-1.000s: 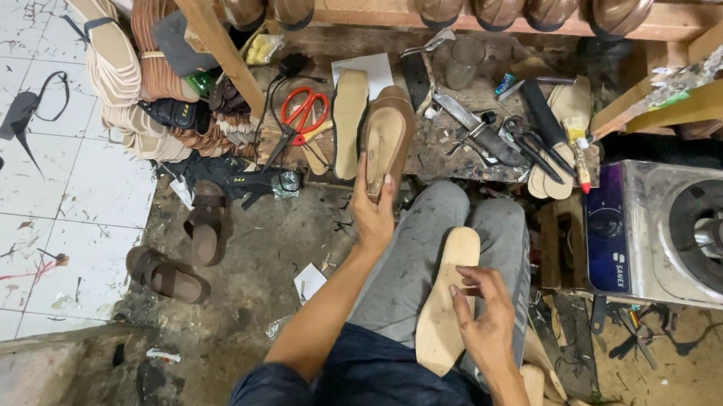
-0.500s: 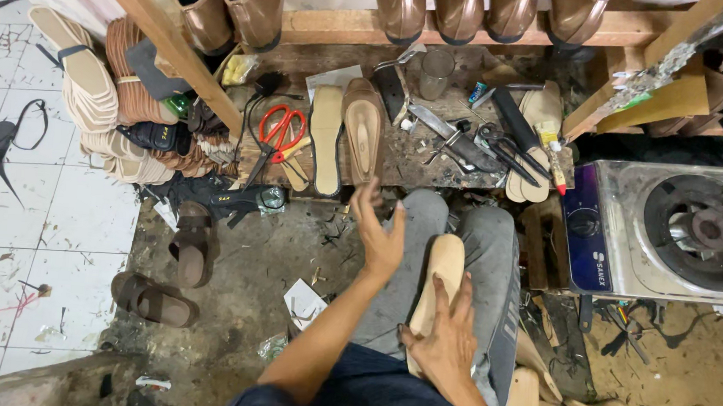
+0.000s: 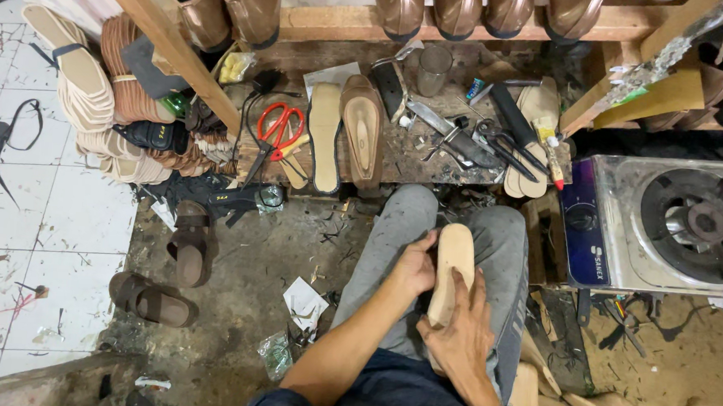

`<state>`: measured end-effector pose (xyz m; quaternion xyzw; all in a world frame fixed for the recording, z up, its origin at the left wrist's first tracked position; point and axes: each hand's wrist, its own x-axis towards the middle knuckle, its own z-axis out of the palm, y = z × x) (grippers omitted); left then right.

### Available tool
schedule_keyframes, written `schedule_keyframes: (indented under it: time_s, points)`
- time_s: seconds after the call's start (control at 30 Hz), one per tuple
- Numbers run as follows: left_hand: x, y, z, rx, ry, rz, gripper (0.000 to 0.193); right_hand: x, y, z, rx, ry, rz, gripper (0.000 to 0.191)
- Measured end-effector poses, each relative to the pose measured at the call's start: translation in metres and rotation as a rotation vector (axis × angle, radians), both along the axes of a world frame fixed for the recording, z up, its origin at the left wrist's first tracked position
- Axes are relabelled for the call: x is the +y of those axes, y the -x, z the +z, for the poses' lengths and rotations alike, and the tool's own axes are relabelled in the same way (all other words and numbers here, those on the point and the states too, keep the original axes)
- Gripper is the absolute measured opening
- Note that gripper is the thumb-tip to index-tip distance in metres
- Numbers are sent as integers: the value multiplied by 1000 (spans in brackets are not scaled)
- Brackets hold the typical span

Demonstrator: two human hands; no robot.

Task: The person sits on the floor and uses a small metal tool to scrape or clean the sole of a brown shoe. They repeatedly turn the shoe over, press the sole, and inspect the interior and exterior surfaces. The person also handles a shoe insole and a small black tool during the process.

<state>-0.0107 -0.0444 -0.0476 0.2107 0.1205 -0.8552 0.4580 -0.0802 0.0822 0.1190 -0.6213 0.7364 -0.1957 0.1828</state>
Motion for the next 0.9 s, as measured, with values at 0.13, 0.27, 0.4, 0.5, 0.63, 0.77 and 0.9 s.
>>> schedule_keyframes:
  time_s: [0.13, 0.27, 0.4, 0.5, 0.63, 0.77, 0.9]
  points:
    - [12, 12, -6, -29, -121, 31, 24, 5, 11, 9, -45, -75, -35, 105]
    - [14, 19, -8, -226, -195, 62, 37, 11, 30, 17, -87, -55, -86, 102]
    - [11, -1, 8, -357, -54, -192, 56, 26, 66, 11, -288, 151, -63, 97]
    - [15, -44, 25, -429, 195, -362, 56, 51, 114, -9, -757, 165, -266, 86]
    - [-8, -83, 52, -1039, 629, 139, 47, 72, 195, -69, -997, 25, -667, 75]
    - [-35, -111, 76, -1728, 619, 504, 63, 95, 232, -143, -1047, -162, -977, 69]
    - [-66, -121, 78, -1904, 669, 564, 79, 118, 227, -184, -767, -315, -1031, 65]
